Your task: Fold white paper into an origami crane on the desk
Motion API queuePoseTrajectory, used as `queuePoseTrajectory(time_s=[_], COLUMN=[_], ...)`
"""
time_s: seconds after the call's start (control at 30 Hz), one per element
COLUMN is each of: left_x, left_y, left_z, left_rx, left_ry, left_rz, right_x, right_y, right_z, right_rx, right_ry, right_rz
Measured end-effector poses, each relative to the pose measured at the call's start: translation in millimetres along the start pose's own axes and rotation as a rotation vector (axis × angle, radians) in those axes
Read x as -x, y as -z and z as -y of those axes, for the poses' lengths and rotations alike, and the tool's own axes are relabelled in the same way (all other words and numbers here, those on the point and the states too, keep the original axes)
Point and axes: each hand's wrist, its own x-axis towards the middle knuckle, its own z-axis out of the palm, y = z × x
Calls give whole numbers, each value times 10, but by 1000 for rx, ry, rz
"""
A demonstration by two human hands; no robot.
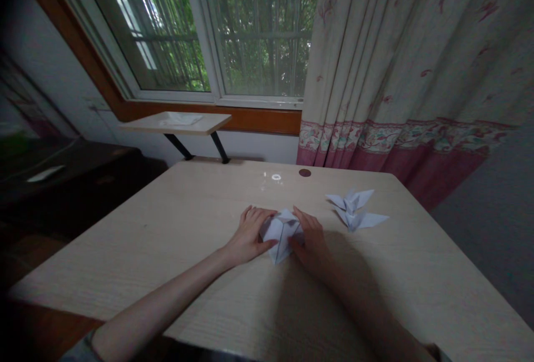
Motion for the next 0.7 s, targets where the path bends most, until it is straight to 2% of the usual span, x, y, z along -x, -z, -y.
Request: queuePoseTrajectory(time_s=[0.13, 0.43, 0.53, 0.7], left_x=[9, 10, 6, 1], left_y=[34, 23, -4, -28], left_z=[-18, 19, 42, 43], left_rx=[50, 156, 135, 45], left_ry=[-21, -70, -98, -112], left_rz=[2, 0, 13, 81], right_x=[9, 23, 27, 59], right_y=[74, 71, 35, -19], right_z=[-25, 30, 5, -37], right_rx=[-33, -72, -25, 124], right_ry=[8, -162, -123, -6], right_rz=[26, 20, 31, 135])
